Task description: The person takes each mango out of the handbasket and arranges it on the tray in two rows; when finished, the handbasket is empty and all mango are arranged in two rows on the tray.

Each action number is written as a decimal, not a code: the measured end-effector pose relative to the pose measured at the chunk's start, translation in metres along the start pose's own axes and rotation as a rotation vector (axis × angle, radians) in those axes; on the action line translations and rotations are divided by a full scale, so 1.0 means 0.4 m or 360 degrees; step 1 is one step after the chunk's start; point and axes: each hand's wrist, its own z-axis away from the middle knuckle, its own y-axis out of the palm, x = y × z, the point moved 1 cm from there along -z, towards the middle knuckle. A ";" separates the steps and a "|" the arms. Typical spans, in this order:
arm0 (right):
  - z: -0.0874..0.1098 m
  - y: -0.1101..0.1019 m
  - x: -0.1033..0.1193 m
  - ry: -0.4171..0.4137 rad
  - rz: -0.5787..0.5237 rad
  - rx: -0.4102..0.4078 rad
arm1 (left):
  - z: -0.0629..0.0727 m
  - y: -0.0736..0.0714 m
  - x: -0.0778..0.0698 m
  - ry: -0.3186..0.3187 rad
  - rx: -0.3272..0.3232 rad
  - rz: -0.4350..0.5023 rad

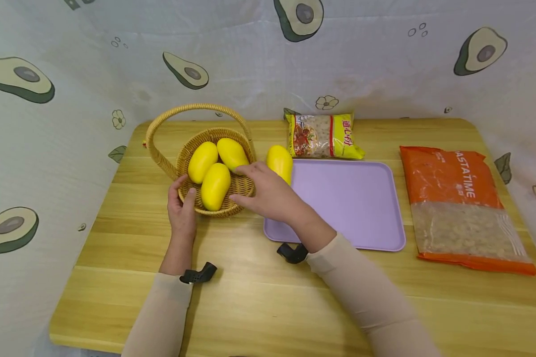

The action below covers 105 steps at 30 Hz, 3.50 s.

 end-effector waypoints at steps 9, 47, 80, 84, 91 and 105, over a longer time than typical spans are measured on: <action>-0.064 0.089 0.031 -0.0009 -0.0127 -0.0140 | -0.004 -0.002 0.005 0.0014 0.0008 -0.0046; -0.175 0.116 0.037 0.0134 0.0193 0.0259 | -0.003 -0.004 0.006 0.0037 0.0026 -0.0044; -0.185 0.141 0.033 0.0136 0.0373 0.0205 | -0.004 -0.005 0.005 0.0013 0.0013 -0.0036; -0.184 0.141 0.034 0.0134 0.0381 0.0201 | -0.005 -0.005 0.006 0.0006 0.0014 -0.0033; -0.181 0.142 0.035 0.0150 0.0363 0.0190 | -0.003 -0.005 0.006 -0.0010 0.0015 -0.0025; -0.178 0.138 0.032 0.0097 0.0231 -0.0004 | -0.002 -0.003 0.002 -0.0002 0.0010 -0.0027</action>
